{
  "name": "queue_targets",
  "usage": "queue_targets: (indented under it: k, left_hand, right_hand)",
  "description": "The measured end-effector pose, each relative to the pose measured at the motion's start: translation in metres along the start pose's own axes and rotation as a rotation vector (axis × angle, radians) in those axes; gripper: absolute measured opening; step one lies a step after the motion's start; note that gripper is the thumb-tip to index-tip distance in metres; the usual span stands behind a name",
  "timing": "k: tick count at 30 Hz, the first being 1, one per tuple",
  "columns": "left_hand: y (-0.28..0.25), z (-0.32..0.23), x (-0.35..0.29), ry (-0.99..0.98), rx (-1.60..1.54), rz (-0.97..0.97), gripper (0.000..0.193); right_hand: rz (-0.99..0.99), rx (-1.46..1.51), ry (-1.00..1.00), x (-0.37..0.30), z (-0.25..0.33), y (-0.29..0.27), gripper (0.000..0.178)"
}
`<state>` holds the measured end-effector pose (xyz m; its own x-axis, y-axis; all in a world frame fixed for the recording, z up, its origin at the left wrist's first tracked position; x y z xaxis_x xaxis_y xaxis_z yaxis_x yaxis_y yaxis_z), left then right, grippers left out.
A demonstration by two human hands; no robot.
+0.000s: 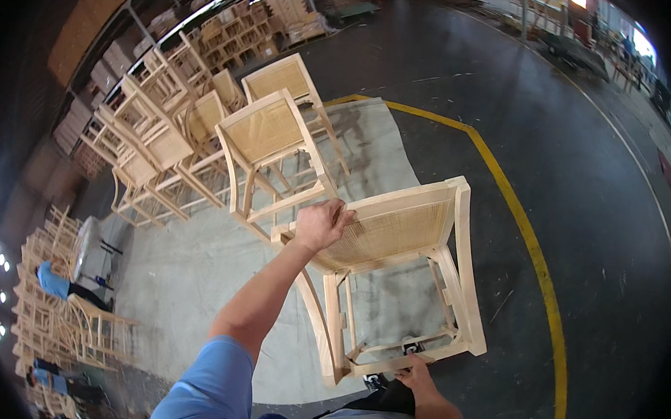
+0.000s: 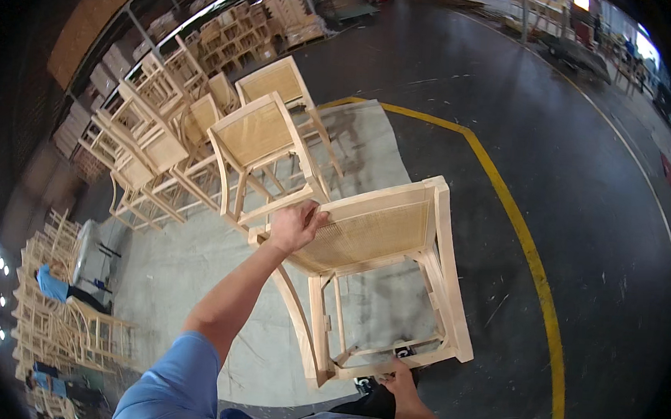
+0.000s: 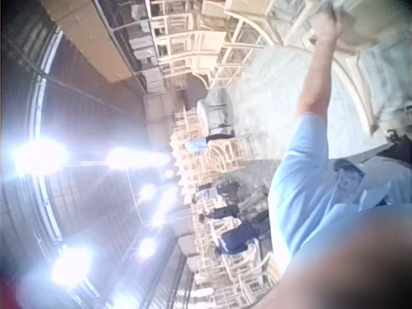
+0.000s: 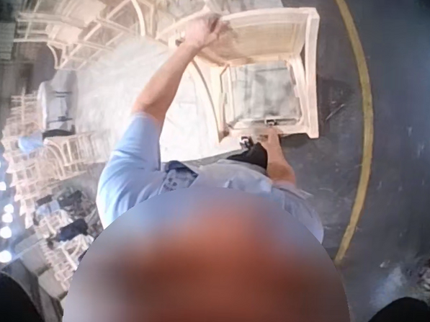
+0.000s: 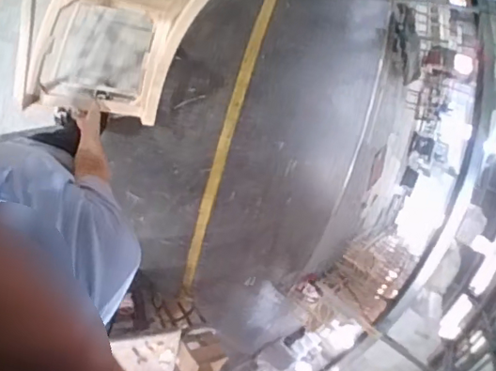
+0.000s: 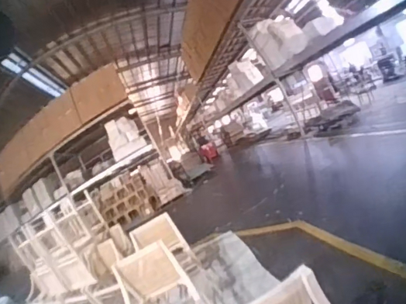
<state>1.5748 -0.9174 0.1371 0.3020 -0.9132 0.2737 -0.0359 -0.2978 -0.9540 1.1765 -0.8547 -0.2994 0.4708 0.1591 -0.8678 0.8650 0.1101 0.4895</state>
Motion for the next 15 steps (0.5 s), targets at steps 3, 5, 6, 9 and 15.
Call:
queue_targets:
  k: [3,5,6,9,15]
  left_hand:
    - [0.033,0.026,0.032,-0.055,-0.039,0.074,0.047]
    - [0.055,0.049,0.042,-0.12,0.053,0.166,0.062]
    - [0.067,0.054,0.051,-0.176,0.061,0.232,0.068]
    - [0.088,0.066,0.05,-0.189,-0.063,0.159,0.08]
    - [0.105,0.026,-0.021,-0.04,-0.044,-0.165,0.078]
  right_hand:
    - [-0.128,-0.124,0.095,-0.013,0.025,0.0,0.046]
    - [-0.137,-0.12,0.146,-0.01,0.035,0.004,0.042]
    - [-0.088,-0.123,0.197,-0.005,0.041,0.005,0.041]
    - [-0.176,-0.182,0.321,-0.013,0.045,0.018,0.04]
    - [-0.032,-1.452,0.718,0.004,0.012,0.082,0.038]
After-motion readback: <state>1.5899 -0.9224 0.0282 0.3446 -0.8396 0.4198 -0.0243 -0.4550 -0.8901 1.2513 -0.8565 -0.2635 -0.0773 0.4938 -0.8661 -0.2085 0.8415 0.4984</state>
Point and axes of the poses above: each hand's wrist, its own x-axis towards the middle knuckle, its own y-axis out of the palm, z = x × y, the point moved 7 cm from there along x, towards the middle knuckle, and after that the axes turned 15 degrees about y, right-handed, at the moved point
